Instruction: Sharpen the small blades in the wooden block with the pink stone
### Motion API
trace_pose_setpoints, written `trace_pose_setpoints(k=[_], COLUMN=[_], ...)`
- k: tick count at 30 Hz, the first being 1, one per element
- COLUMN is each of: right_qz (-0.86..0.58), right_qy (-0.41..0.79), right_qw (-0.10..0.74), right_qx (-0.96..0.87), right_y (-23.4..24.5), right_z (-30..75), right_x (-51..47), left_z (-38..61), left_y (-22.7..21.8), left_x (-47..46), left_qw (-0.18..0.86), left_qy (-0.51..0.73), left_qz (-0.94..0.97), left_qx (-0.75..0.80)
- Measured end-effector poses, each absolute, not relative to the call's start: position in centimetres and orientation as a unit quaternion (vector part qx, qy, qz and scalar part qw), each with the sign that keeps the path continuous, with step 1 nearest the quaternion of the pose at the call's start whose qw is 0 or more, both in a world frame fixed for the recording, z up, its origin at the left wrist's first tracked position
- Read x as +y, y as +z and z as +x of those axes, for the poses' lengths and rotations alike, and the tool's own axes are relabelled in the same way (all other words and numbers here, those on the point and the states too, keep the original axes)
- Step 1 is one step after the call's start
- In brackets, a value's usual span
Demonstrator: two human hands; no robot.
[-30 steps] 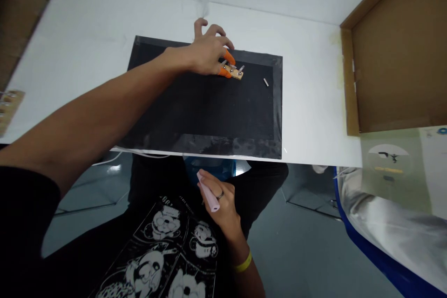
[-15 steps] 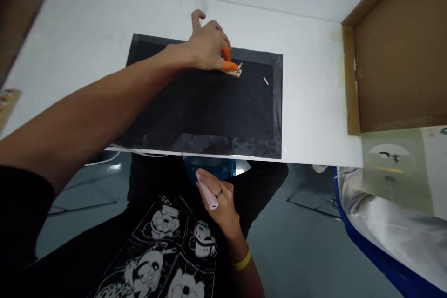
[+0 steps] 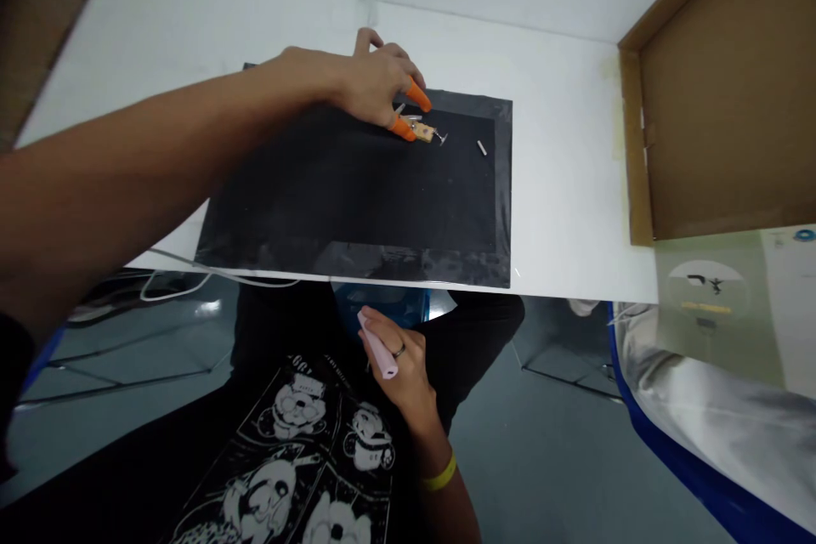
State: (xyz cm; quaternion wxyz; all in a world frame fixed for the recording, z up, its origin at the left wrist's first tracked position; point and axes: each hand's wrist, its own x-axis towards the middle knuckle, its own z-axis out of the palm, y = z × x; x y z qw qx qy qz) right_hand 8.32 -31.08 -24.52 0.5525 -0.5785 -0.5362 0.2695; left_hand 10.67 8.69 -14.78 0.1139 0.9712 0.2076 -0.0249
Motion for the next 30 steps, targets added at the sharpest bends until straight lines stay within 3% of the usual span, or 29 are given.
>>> trace_pose_setpoints(k=[7, 30], right_qz=[-0.585, -0.586], right_qy=[0.277, 0.303], right_qw=[0.544, 0.536], right_qx=[-0.535, -0.526], right_y=[-24.9, -24.9], right_z=[8.5, 8.6], right_x=[-31.3, -31.0], left_z=[11.2, 12.3], left_y=[-14.6, -15.4], left_x=[8.3, 5.2], left_qw=[0.041, -0.045], left_qy=[-0.088, -0.020], left_qz=[0.977, 0.992], left_qx=[0.191, 0.117])
